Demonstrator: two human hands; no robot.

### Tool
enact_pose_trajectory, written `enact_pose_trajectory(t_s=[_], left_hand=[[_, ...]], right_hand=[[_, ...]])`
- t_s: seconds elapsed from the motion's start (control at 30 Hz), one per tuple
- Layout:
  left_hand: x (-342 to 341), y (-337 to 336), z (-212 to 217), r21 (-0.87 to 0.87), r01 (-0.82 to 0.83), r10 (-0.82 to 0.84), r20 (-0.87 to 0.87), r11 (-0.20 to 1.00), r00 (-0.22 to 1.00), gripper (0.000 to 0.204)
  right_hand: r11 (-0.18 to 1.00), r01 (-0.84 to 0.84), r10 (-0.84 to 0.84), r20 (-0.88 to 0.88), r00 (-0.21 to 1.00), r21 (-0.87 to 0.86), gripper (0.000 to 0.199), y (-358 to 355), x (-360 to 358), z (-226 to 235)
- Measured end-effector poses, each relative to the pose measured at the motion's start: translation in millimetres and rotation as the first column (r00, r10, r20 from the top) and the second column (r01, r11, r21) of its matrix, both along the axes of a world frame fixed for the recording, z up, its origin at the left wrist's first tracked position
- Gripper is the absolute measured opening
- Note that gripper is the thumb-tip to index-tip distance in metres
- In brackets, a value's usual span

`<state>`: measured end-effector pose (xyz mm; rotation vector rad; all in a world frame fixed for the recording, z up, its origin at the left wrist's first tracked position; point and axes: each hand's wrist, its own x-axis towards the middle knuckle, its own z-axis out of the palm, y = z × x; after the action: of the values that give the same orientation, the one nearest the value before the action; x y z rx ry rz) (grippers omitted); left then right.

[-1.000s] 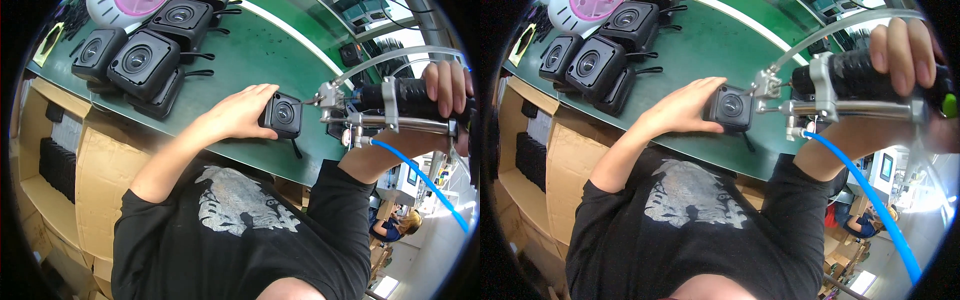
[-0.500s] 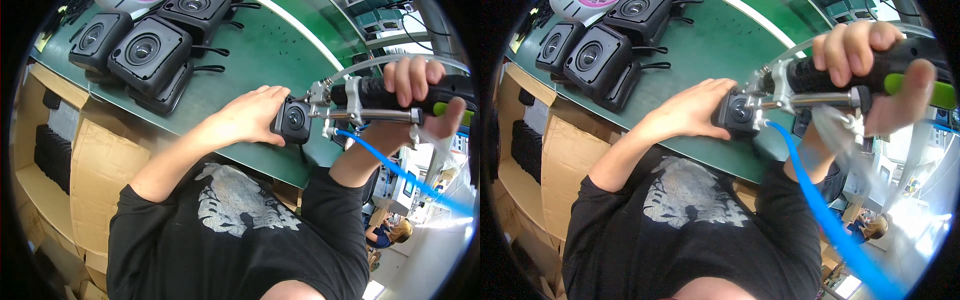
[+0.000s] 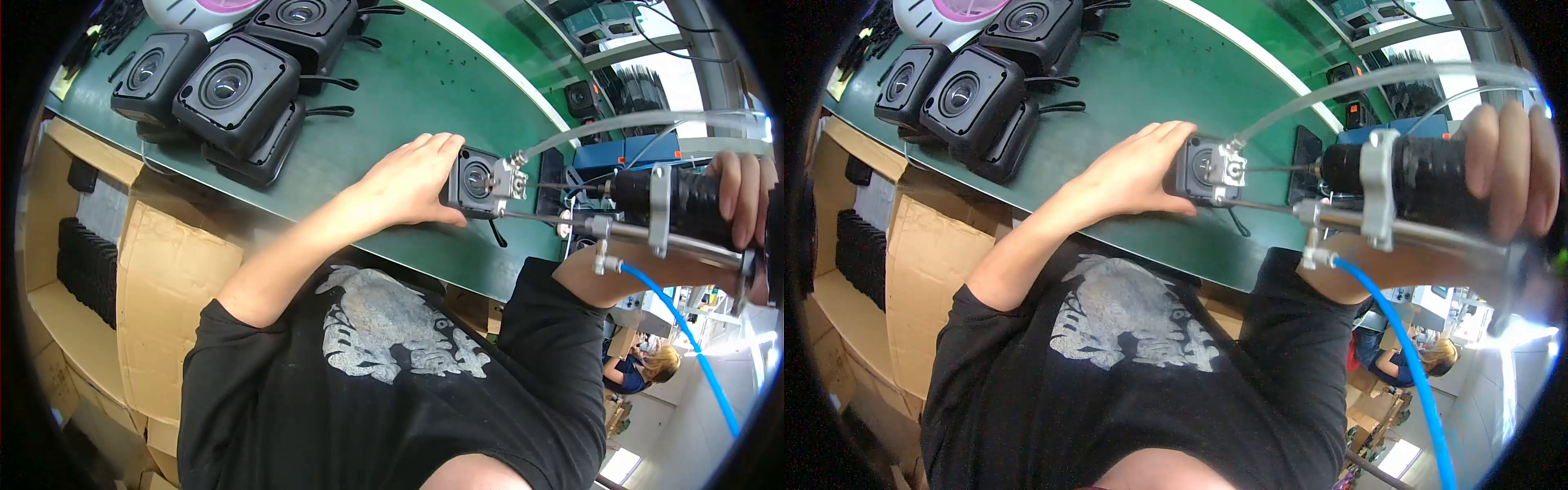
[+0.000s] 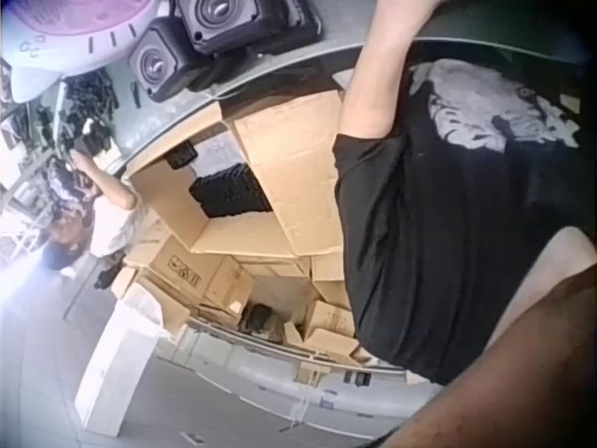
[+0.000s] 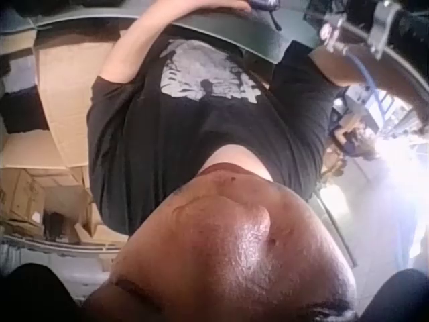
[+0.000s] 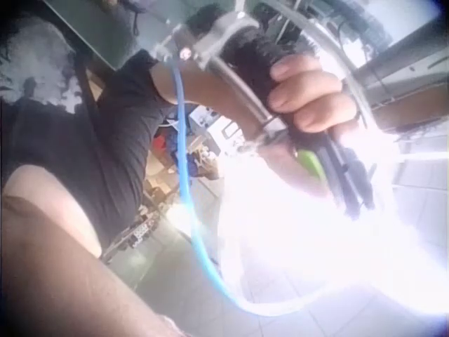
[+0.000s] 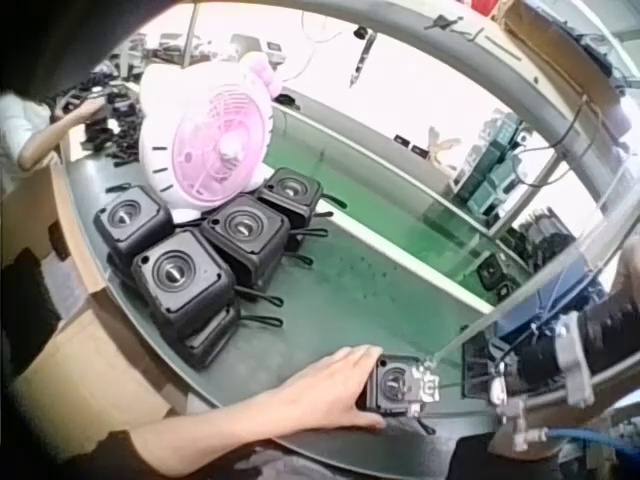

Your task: Using an electric screwdriver to assemble small speakers on a conveyor belt.

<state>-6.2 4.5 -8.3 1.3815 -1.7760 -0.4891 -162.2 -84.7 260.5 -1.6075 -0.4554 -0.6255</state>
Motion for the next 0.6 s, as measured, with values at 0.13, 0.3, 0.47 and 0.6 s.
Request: enact_pose_trajectory(t_s=[0.13, 0.3, 0.47, 0.6], left_hand=[[-3, -1, -1, 0.003, -0.006, 0.006, 0.014, 1.0, 1.0, 0.096], [-6, 1, 0, -0.002, -0.02, 0.02, 0.01, 1.0, 1.0, 0.094], [-2, -2, 0, 0.006, -0.015, 0.015, 0.002, 1.0, 1.0, 0.093], [1, 0, 4, 0.008, -0.045, 0.045, 0.05, 0.999, 0.998, 0.089]], right_hand=[[0.988, 0.1, -0.094, -0.052, 0.994, 0.114, 0.053, 20, -8, -11], [0.921, 0.275, -0.272, -0.05, 0.961, 0.274, 0.057, 31, -11, -21], [0.971, 0.203, -0.213, -0.068, 0.975, -0.126, 0.064, 20, 0, -35], [0.991, 0.126, -0.13, -0.168, 0.977, -0.037, 0.054, 2, -8, -46]])
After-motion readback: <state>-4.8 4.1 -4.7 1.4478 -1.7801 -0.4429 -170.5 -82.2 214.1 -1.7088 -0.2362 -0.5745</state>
